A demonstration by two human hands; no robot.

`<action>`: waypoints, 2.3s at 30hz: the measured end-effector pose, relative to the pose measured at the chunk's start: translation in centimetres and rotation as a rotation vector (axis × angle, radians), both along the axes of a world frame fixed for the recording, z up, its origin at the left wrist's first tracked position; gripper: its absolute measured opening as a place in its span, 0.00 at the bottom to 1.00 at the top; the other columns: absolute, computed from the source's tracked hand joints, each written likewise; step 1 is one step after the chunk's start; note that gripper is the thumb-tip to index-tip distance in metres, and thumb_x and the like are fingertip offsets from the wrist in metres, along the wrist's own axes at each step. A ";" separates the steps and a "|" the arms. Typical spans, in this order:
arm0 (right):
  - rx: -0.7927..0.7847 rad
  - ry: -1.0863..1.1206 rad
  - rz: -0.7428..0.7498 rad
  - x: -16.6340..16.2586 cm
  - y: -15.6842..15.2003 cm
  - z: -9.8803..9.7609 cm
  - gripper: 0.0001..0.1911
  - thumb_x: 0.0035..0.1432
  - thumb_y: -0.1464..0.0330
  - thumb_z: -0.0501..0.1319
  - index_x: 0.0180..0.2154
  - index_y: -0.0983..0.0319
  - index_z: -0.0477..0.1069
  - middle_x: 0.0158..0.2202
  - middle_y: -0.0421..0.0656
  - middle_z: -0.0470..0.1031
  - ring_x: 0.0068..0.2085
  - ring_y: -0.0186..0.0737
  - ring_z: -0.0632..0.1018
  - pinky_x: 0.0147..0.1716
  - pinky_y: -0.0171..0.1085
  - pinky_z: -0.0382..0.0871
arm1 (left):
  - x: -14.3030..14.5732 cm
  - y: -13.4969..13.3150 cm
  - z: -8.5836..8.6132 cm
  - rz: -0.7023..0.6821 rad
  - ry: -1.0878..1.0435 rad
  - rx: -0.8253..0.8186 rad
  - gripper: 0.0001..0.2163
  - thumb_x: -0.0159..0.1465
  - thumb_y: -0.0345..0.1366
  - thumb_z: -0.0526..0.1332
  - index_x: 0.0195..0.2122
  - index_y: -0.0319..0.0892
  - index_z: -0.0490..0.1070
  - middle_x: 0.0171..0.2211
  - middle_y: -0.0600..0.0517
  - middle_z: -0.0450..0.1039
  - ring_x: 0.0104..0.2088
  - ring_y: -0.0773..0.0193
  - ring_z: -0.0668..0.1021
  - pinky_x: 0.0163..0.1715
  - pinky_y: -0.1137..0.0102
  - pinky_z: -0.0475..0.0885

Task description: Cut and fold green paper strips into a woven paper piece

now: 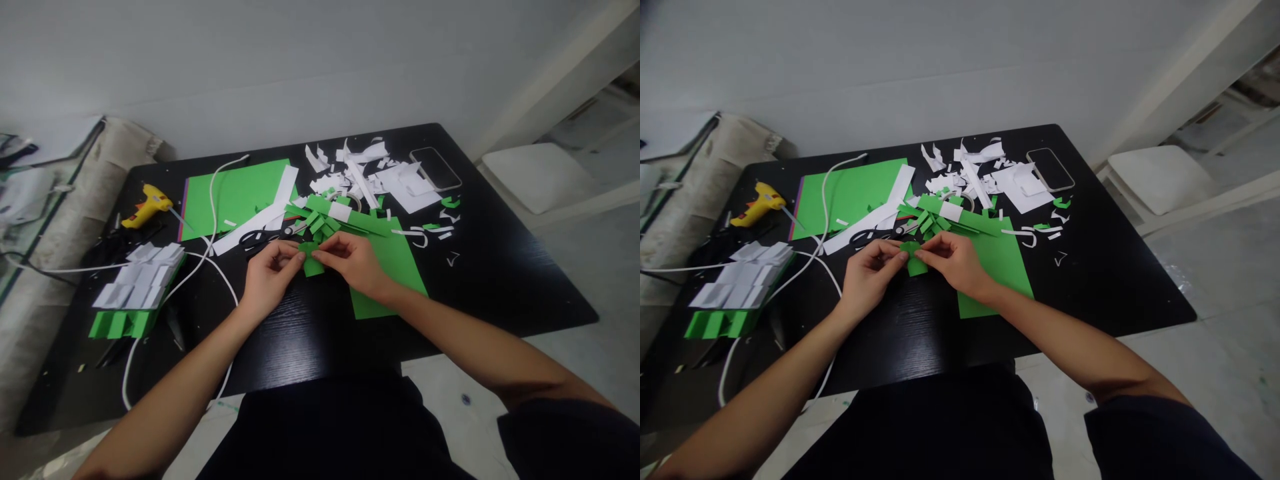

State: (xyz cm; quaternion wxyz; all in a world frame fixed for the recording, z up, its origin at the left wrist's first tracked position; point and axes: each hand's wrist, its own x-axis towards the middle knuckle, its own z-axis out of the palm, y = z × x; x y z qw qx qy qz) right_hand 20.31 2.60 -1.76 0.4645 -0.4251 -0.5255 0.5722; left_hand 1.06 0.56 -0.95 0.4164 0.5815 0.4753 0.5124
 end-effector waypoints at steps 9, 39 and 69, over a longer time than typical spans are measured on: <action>0.009 -0.014 -0.009 0.0 0.0 -0.2 0.20 0.49 0.56 0.79 0.32 0.59 0.74 0.30 0.40 0.80 0.32 0.39 0.80 0.38 0.43 0.81 | 0.0 0.2 -0.3 0.005 -0.023 -0.024 0.05 0.61 0.35 0.72 0.30 0.43 0.78 0.39 0.48 0.82 0.37 0.61 0.83 0.37 0.66 0.81; -0.018 0.058 0.076 0.1 -0.1 -0.3 0.16 0.52 0.64 0.75 0.41 0.58 0.75 0.37 0.40 0.79 0.38 0.40 0.81 0.40 0.43 0.83 | -0.2 0.3 -0.2 -0.074 -0.019 -0.092 0.07 0.63 0.37 0.72 0.40 0.43 0.80 0.34 0.50 0.82 0.32 0.63 0.82 0.34 0.68 0.79; 0.175 -0.062 -0.004 0.0 -0.4 -0.2 0.07 0.58 0.63 0.74 0.36 0.59 0.83 0.35 0.43 0.85 0.36 0.40 0.84 0.40 0.42 0.81 | -0.2 0.0 -0.1 -0.038 0.090 0.070 0.08 0.63 0.31 0.70 0.43 0.43 0.80 0.36 0.51 0.81 0.30 0.67 0.79 0.28 0.73 0.75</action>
